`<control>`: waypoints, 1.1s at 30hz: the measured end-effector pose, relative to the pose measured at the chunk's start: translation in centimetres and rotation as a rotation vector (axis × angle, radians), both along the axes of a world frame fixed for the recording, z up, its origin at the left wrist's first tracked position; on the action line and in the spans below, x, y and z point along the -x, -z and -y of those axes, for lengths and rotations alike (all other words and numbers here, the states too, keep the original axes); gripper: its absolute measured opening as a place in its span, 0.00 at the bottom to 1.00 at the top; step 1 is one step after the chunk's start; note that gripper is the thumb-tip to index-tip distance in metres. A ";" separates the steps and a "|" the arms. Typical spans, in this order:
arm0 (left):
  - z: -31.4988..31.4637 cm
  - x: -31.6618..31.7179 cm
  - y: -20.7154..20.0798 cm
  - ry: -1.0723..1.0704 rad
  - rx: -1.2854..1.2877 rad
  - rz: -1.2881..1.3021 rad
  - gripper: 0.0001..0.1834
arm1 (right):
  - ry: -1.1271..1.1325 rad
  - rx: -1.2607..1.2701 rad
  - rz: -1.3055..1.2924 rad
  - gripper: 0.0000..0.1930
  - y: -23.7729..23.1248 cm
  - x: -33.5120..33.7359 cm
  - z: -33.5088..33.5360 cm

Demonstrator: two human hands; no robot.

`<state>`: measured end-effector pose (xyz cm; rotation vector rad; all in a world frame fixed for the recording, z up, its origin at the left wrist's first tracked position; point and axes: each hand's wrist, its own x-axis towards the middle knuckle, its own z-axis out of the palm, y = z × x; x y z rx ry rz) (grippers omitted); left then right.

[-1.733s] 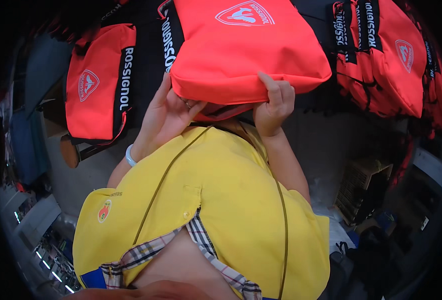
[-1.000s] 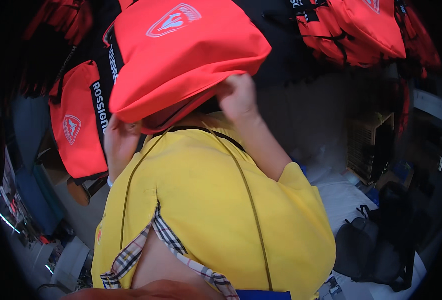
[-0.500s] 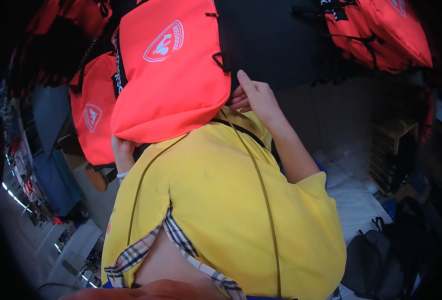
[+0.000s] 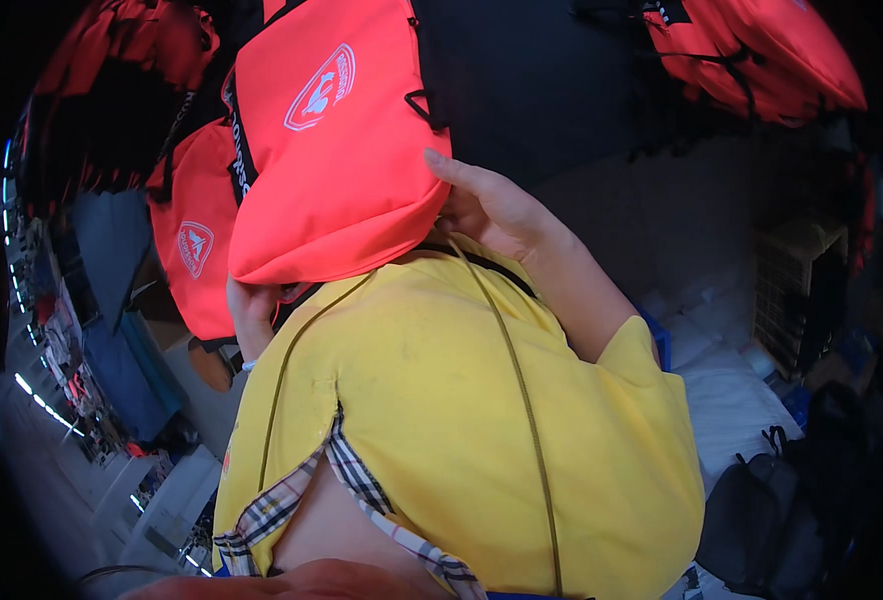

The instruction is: Inspecting and sorting red backpacks or bags at a factory workstation.

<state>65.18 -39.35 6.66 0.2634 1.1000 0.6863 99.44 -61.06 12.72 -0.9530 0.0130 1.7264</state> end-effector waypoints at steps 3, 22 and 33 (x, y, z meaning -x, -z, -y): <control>-0.7 0.1 -0.2 -0.079 -0.078 -0.009 0.23 | 0.197 -0.070 -0.166 0.24 -0.1 0.3 0.0; -3.3 2.2 5.9 -0.131 -0.002 -0.188 0.21 | 0.334 -0.235 -0.475 0.28 -2.3 3.2 -4.7; -6.3 3.3 1.3 -0.077 -0.253 0.039 0.20 | 0.341 -0.749 -0.612 0.23 0.4 -4.4 -7.0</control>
